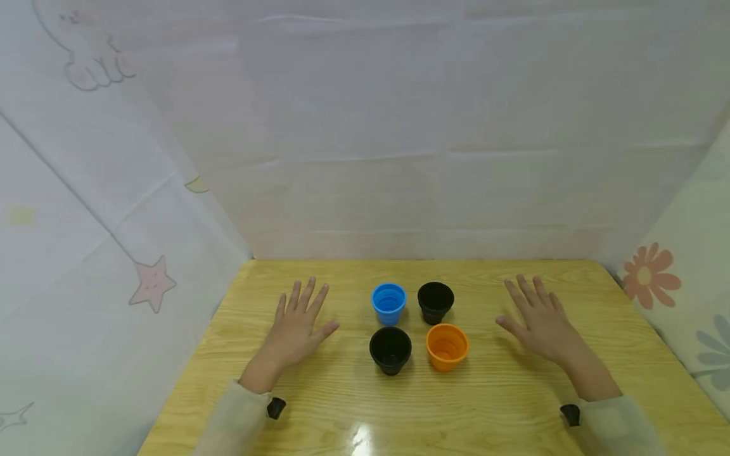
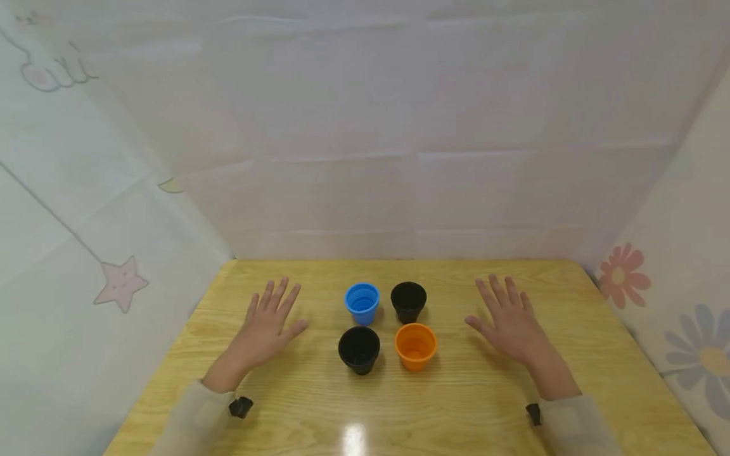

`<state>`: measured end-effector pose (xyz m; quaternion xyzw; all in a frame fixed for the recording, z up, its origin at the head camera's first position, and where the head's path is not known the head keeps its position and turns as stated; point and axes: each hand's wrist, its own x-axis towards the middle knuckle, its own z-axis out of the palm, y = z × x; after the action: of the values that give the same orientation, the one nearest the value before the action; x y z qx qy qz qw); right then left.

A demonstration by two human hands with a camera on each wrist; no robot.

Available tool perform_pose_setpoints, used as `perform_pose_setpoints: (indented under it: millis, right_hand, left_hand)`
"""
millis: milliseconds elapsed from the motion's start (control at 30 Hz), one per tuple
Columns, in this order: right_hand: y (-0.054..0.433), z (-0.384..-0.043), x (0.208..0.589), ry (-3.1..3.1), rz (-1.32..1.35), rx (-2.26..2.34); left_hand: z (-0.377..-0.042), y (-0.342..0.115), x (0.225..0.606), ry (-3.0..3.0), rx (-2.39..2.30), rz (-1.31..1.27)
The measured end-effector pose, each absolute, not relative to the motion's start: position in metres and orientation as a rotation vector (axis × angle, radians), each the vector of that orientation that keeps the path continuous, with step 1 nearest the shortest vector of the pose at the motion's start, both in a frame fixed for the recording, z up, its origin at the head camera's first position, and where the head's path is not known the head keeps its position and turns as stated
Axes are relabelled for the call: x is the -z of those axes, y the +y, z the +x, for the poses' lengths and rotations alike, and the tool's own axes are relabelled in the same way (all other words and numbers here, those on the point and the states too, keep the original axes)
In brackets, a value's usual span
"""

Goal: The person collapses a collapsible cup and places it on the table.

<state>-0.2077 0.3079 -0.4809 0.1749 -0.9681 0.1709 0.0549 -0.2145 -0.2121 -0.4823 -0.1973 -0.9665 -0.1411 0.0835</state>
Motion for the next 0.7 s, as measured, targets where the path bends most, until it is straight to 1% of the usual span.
perform_pose_setpoints:
  millis: [333,700]
  right_hand:
    - [0.291,-0.202,0.480,-2.912,0.583,-0.543]
    - [0.274,-0.198,0.477,-2.868,0.692,-0.617]
  left_hand:
    - [-0.204,-0.187,0.470,-2.847,0.421,-0.683]
    - [-0.200,-0.162,0.462,-2.866,0.438,-0.814]
